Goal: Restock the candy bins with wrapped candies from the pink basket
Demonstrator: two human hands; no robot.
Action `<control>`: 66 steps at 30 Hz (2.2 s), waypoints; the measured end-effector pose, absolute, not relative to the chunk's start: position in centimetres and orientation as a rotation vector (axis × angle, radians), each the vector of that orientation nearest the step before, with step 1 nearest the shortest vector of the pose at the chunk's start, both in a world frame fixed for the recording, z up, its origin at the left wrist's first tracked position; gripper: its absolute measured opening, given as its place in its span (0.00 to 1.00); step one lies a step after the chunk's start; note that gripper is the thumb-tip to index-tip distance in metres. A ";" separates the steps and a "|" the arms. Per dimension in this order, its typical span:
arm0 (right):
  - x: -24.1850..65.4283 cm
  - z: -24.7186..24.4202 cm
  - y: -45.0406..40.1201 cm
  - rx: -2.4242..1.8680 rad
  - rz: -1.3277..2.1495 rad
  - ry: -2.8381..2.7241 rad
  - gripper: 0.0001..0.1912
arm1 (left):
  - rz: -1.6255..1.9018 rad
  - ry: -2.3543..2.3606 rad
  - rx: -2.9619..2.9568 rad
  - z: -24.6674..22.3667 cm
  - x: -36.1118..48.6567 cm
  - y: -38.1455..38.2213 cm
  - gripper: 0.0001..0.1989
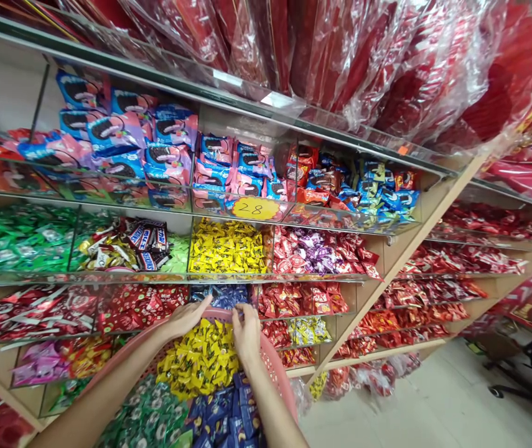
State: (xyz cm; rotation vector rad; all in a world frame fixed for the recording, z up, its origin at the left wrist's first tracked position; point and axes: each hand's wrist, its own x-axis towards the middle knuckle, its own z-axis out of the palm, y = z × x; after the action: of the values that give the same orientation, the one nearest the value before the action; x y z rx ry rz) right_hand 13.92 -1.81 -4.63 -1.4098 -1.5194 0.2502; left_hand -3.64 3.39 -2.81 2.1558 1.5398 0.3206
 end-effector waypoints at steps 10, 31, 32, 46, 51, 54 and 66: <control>15.0 -6.8 -1.0 -1.521 0.196 -1.456 0.19 | 0.350 1.601 2.116 -2.3 -3.5 2.8 0.38; 14.7 -7.3 -1.2 -1.505 0.215 -1.490 0.21 | 0.330 1.585 2.202 -2.5 -3.4 2.9 0.36; 14.7 -7.3 -1.2 -1.507 0.216 -1.492 0.21 | 0.331 1.581 2.206 -2.5 -3.4 2.9 0.35; 14.6 -7.5 -1.4 -1.554 0.163 -1.541 0.20 | 0.330 1.575 2.219 -2.8 -3.5 2.9 0.35; 13.3 -4.0 -2.5 -1.531 -0.050 -1.620 0.13 | 0.340 1.560 2.238 -2.8 -3.4 2.9 0.34; 12.8 0.5 -2.3 -1.433 -0.154 -1.637 0.12 | 0.383 1.570 2.179 -2.8 -3.4 2.9 0.34; 14.3 7.9 5.9 -1.689 -0.436 -1.736 0.11 | 0.426 1.605 2.079 -2.4 -3.3 2.5 0.36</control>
State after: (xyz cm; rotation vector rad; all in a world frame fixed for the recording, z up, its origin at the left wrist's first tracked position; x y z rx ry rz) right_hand 14.31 5.90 7.90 -1.6893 -1.7364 -0.4365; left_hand -3.28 2.50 -2.44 2.0788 1.6053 0.4263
